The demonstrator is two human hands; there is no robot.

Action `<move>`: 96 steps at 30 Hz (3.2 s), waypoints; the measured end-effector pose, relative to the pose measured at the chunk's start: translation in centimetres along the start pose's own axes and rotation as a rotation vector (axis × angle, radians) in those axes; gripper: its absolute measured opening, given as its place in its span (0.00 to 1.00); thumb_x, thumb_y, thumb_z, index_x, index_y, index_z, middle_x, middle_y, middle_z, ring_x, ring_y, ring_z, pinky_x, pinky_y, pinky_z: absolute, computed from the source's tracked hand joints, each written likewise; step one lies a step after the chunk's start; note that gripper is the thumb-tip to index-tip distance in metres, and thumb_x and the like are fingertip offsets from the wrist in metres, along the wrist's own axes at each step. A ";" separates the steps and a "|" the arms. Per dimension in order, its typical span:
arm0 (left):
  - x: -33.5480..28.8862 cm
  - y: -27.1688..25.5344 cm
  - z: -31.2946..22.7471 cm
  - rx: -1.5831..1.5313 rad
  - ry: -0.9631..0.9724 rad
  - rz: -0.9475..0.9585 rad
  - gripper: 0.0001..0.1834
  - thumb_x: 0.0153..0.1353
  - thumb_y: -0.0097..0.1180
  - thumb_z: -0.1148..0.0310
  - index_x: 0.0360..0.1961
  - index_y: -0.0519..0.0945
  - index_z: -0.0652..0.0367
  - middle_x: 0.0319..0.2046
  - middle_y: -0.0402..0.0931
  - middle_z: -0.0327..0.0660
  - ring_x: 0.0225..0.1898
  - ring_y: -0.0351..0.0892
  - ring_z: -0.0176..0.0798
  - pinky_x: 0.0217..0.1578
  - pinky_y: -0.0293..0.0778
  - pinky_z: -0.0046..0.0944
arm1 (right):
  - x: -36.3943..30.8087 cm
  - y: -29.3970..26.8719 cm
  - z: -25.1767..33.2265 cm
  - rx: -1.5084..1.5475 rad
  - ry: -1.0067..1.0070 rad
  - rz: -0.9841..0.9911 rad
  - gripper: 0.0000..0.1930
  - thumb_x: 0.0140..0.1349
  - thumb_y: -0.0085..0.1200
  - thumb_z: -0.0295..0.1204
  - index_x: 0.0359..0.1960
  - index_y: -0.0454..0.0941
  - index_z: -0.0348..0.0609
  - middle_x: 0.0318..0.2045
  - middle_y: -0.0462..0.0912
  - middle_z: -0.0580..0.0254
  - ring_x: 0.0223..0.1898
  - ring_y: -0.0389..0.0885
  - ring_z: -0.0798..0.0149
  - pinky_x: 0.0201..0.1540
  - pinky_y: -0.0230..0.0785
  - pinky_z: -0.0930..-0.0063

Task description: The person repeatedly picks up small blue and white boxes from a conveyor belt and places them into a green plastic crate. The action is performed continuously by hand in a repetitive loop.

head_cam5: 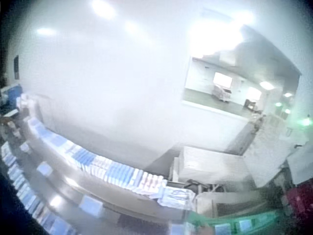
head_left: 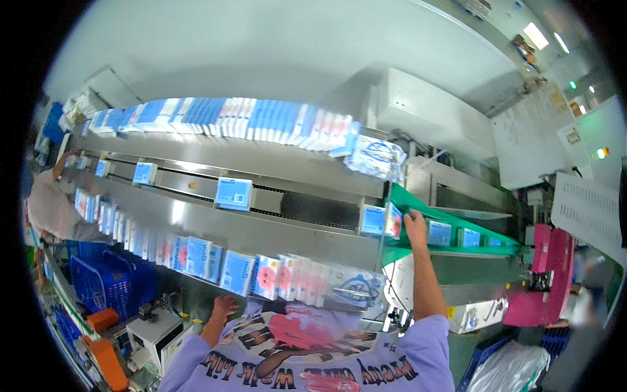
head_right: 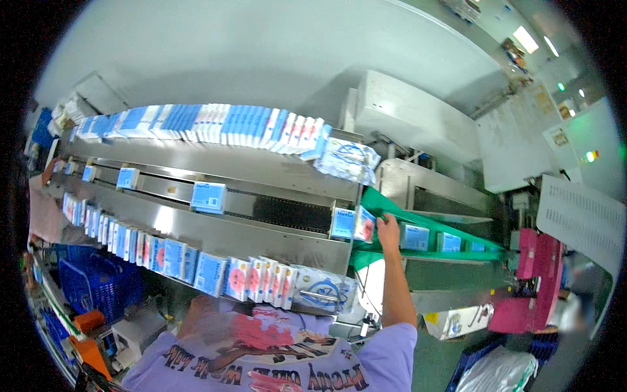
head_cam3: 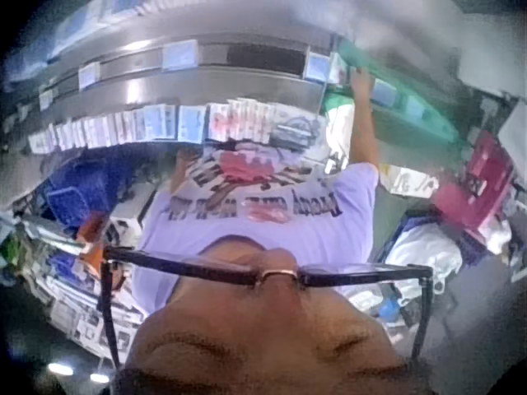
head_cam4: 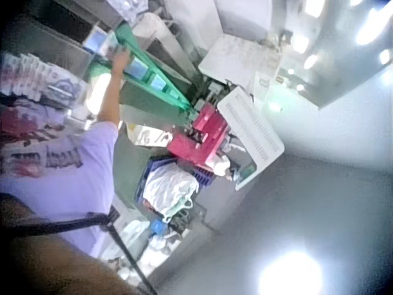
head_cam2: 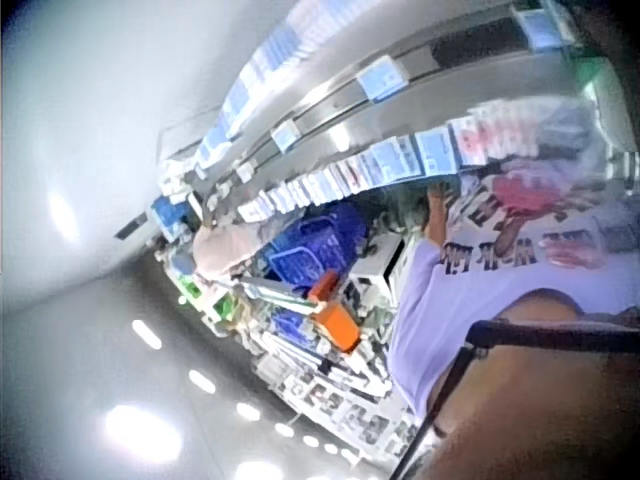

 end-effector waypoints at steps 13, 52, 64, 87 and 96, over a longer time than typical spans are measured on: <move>-1.3 0.9 -3.7 0.503 0.069 0.074 0.23 0.63 0.40 0.53 0.55 0.68 0.52 0.55 0.69 0.50 0.60 0.66 0.59 0.47 0.68 0.63 | -0.3 -3.2 -2.6 -0.116 0.099 -0.046 0.31 0.57 0.59 0.34 0.61 0.65 0.32 0.50 0.77 0.32 0.53 0.76 0.38 0.56 0.67 0.56; -2.0 1.5 0.1 0.498 0.009 0.122 0.17 0.63 0.52 0.59 0.49 0.81 0.53 0.52 0.77 0.45 0.57 0.73 0.44 0.51 0.74 0.48 | 1.8 -3.8 -4.3 -0.065 0.199 -0.018 0.36 0.54 0.62 0.36 0.62 0.62 0.31 0.54 0.74 0.31 0.58 0.72 0.36 0.59 0.65 0.55; 0.5 0.3 -2.8 0.023 -0.219 -0.012 0.16 0.63 0.51 0.58 0.46 0.80 0.54 0.46 0.78 0.48 0.50 0.75 0.48 0.47 0.74 0.49 | -1.4 -2.8 2.9 0.054 0.031 -0.027 0.24 0.61 0.55 0.38 0.54 0.72 0.35 0.49 0.79 0.41 0.52 0.77 0.43 0.55 0.68 0.57; -14.0 8.9 -40.1 0.934 -0.015 0.551 0.16 0.63 0.50 0.58 0.41 0.80 0.57 0.35 0.80 0.53 0.37 0.79 0.54 0.40 0.74 0.49 | 0.3 -3.9 -6.6 -0.086 0.063 -0.056 0.29 0.57 0.59 0.34 0.60 0.68 0.39 0.48 0.79 0.36 0.51 0.78 0.39 0.53 0.69 0.56; 11.1 16.5 -56.6 1.004 0.974 -0.231 0.14 0.61 0.50 0.73 0.48 0.78 0.59 0.48 0.77 0.51 0.52 0.75 0.56 0.53 0.70 0.49 | -0.1 -7.0 2.6 -0.103 -0.191 -0.228 0.22 0.62 0.56 0.36 0.52 0.74 0.32 0.47 0.80 0.43 0.49 0.78 0.43 0.53 0.69 0.57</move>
Point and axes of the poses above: each hand's wrist, its own x-axis towards the middle knuckle, its own y-axis out of the palm, z = x × y, the point moved 6 cm from there along x, towards the middle knuckle
